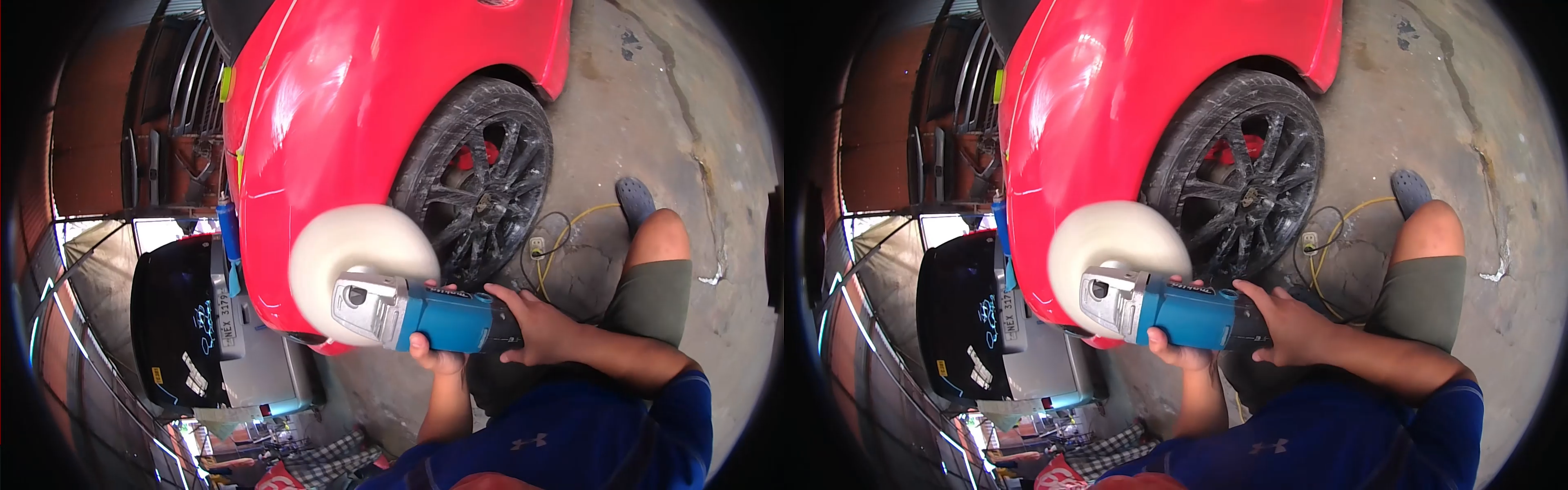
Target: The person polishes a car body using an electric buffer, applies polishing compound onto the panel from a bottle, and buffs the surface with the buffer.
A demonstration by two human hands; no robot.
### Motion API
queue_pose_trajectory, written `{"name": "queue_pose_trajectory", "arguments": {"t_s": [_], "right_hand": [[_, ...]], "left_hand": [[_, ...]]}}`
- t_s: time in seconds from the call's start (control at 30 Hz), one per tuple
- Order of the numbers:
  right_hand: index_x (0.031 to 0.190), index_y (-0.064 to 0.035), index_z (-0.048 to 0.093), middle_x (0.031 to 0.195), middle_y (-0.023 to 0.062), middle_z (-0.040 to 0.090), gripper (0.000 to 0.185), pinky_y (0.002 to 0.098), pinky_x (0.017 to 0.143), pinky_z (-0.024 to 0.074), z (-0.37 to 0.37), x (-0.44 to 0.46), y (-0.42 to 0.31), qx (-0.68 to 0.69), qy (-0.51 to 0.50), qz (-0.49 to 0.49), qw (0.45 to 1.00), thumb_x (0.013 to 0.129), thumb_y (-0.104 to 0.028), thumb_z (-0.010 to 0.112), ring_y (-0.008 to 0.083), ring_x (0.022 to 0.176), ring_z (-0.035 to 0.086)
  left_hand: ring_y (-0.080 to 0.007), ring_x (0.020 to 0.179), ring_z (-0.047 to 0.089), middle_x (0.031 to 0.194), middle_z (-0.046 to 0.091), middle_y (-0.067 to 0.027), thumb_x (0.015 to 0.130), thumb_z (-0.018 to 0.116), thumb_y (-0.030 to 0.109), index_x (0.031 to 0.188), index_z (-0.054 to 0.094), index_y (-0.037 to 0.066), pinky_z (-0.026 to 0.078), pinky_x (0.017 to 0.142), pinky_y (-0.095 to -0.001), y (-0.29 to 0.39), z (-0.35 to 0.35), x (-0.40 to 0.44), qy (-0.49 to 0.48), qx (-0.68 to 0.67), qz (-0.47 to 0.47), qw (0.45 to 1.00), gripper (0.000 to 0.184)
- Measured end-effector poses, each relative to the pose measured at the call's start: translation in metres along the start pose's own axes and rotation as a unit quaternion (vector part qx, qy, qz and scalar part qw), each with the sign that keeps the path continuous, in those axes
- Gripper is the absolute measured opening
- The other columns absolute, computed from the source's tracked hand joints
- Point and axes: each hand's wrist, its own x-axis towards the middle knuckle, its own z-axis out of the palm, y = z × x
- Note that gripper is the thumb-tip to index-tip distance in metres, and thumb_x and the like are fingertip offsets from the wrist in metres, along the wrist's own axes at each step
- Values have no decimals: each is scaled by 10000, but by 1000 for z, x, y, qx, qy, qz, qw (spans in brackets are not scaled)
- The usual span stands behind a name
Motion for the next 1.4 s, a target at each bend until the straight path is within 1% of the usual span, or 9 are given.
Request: {"name": "queue_pose_trajectory", "arguments": {"t_s": [0.1, 0.4, 0.57, 0.7, 0.97, 1.07, 1.13, 1.27, 1.4], "right_hand": [[1696, -153, 187, 1274, 277, 610, 1136, 506, 1086, 506, -1, 1, -5, 13, -40, 26, 999, 764, -34, 826, 497, 1252, 592], [1702, -165, 177, 1360, 304, 615, 1152, 516, 1100, 514, -3, -5, 16, 78, 71, 24, 994, 777, -45, 853, 510, 1297, 595], [1691, -79, 186, 1451, 275, 594, 1204, 474, 1169, 470, -29, -4, 19, 69, 171, -42, 982, 777, -214, 959, 430, 1398, 579], [1666, -21, 212, 1504, 232, 562, 1263, 447, 1185, 445, -40, -5, 24, 125, 206, -22, 970, 741, -332, 1014, 335, 1420, 561], [1660, -51, 232, 1509, 188, 522, 995, 428, 1153, 452, -58, 8, 29, 322, 170, -134, 922, 944, -365, 847, 274, 1361, 551], [1672, -77, 248, 1477, 175, 550, 981, 414, 1129, 472, -60, 24, -10, 375, 97, -131, 913, 944, -331, 853, 262, 1338, 570], [1674, -81, 254, 1471, 176, 568, 995, 412, 1120, 481, -56, 35, -17, 331, 15, -115, 937, 930, -323, 869, 258, 1321, 586], [1698, -71, 207, 1523, 205, 565, 1140, 419, 1156, 460, -40, 56, -51, 91, -103, -72, 988, 837, -249, 932, 304, 1382, 587], [1690, -70, 255, 1561, 249, 543, 1163, 450, 1160, 474, -11, 57, -69, 21, -62, -109, 992, 799, -382, 934, 391, 1408, 587]], "left_hand": [[-385, 1181, 669, 1403, 589, -212, 943, 613, 660, 1549, 441, 24, 578, 1007, -514, 1, -8, -5, 5, -13, -6, 1000, 895], [-368, 1199, 670, 1373, 613, -231, 899, 739, 555, 1533, 447, -12, 590, 1000, -525, -4, 36, 21, -23, 50, -24, 998, 900], [-256, 992, 717, 1175, 695, -183, 904, 780, 359, 1406, 528, -68, 600, 886, -372, -21, 72, 63, -78, 90, 5, 993, 706], [-216, 1141, 646, 1322, 636, -146, 856, 883, 236, 1500, 429, -21, 518, 1037, -370, -25, 104, 81, -98, 38, -75, 992, 830], [-213, 1124, 681, 1293, 663, -154, 872, 884, 202, 1464, 452, -16, 563, 989, -368, -16, 111, 73, -108, 26, -103, 988, 765], [-235, 1128, 700, 1306, 668, -176, 856, 890, 220, 1457, 469, -22, 578, 980, -373, -4, 89, 50, -61, -28, -113, 991, 773], [-271, 1117, 712, 1283, 681, -187, 856, 848, 363, 1438, 503, -49, 590, 977, -399, 3, 61, 32, -27, -20, -106, 994, 793], [-323, 1160, 709, 1305, 677, -191, 865, 765, 557, 1428, 536, -65, 587, 1018, -445, 12, 16, -3, 26, -67, -110, 991, 870], [-333, 1255, 665, 1396, 634, -181, 873, 703, 667, 1504, 491, -12, 556, 1078, -474, 27, -2, -14, 32, -120, -84, 989, 951]]}}
